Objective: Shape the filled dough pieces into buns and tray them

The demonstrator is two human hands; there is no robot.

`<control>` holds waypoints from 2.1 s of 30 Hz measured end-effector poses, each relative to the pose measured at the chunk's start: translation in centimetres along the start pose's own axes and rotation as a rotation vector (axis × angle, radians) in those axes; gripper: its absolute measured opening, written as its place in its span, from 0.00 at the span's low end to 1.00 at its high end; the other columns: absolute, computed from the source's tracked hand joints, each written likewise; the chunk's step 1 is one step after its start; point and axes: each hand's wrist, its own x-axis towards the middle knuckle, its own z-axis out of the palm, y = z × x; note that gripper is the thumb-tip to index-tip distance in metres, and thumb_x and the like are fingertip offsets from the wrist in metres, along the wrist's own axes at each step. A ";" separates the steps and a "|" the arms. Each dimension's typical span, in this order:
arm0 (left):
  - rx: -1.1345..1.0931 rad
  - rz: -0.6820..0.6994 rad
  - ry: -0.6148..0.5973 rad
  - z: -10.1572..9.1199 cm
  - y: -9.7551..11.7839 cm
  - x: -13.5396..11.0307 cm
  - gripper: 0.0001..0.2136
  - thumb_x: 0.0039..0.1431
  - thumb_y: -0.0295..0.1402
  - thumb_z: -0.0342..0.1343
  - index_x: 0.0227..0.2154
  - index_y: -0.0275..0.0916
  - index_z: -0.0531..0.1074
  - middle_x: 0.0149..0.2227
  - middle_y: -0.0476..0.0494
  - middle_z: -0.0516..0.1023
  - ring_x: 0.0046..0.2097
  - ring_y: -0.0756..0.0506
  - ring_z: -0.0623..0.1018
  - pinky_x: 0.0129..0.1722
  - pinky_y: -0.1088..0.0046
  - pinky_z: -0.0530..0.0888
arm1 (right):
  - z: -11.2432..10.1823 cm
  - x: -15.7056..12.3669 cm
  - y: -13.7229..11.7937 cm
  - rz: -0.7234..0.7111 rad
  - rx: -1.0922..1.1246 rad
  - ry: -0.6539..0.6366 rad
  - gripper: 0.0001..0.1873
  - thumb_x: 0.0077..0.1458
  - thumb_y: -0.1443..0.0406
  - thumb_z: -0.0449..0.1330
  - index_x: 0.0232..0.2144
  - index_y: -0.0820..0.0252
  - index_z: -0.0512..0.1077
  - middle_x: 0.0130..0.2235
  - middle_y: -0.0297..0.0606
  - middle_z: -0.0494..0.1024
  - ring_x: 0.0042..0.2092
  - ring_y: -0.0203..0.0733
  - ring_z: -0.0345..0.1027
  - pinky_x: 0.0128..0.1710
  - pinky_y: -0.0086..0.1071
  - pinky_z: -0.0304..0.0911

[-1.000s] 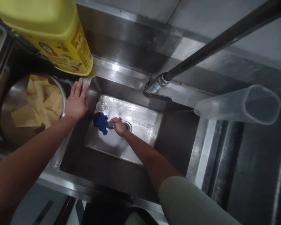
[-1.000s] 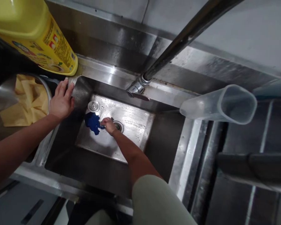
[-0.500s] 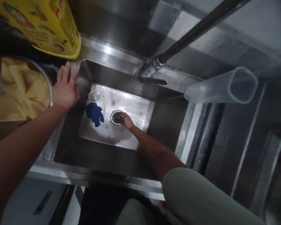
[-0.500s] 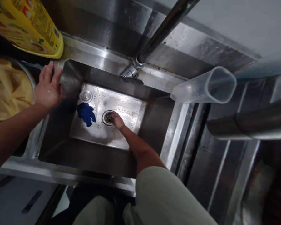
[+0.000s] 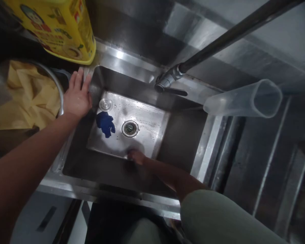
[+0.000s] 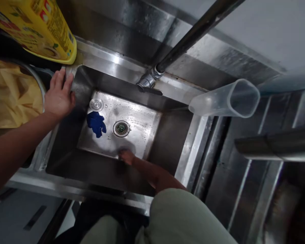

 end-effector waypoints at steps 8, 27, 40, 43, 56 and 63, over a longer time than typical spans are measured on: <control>-0.045 -0.008 0.015 0.0 0.1 0.1 0.28 0.56 0.31 0.46 0.60 0.38 0.50 0.65 0.43 0.45 0.64 0.41 0.47 0.60 0.58 0.54 | 0.7 4.4 0.7 -0.109 0.047 0.234 0.16 0.62 0.67 0.43 0.46 0.58 0.68 0.43 0.41 0.71 0.45 0.41 0.61 0.46 0.35 0.57; -0.095 -0.032 0.019 0.5 -0.3 0.5 0.28 0.56 0.35 0.44 0.61 0.44 0.49 0.65 0.47 0.44 0.65 0.41 0.45 0.61 0.57 0.53 | -0.7 9.7 0.3 -0.089 0.039 0.381 0.21 0.59 0.71 0.45 0.54 0.61 0.62 0.48 0.46 0.67 0.49 0.44 0.57 0.50 0.38 0.52; -0.108 -0.044 0.017 0.5 -0.2 0.5 0.27 0.57 0.35 0.43 0.60 0.44 0.50 0.65 0.47 0.44 0.65 0.41 0.46 0.61 0.57 0.53 | -1.8 9.9 1.8 0.517 0.373 0.872 0.27 0.46 0.73 0.44 0.51 0.65 0.59 0.46 0.49 0.65 0.48 0.47 0.57 0.49 0.42 0.55; -0.139 -0.049 0.018 0.5 -0.2 0.5 0.27 0.56 0.36 0.43 0.60 0.44 0.51 0.65 0.47 0.45 0.65 0.41 0.46 0.61 0.58 0.52 | -3.8 10.6 1.7 0.487 0.366 0.897 0.26 0.48 0.74 0.43 0.51 0.64 0.59 0.46 0.47 0.65 0.49 0.45 0.57 0.50 0.41 0.55; -0.192 -0.067 0.020 0.7 -0.4 0.3 0.28 0.54 0.38 0.45 0.59 0.43 0.53 0.64 0.47 0.47 0.64 0.40 0.47 0.62 0.58 0.51 | -3.3 8.0 1.9 0.287 -0.018 0.090 0.19 0.53 0.66 0.53 0.48 0.62 0.66 0.49 0.51 0.69 0.41 0.47 0.69 0.38 0.38 0.62; -0.083 -0.065 0.044 1.2 -0.7 -0.1 0.27 0.54 0.34 0.45 0.60 0.43 0.53 0.64 0.46 0.48 0.64 0.41 0.48 0.60 0.58 0.54 | -4.3 6.6 3.2 0.232 -0.095 0.188 0.22 0.51 0.62 0.56 0.49 0.60 0.64 0.52 0.48 0.66 0.44 0.47 0.67 0.38 0.35 0.63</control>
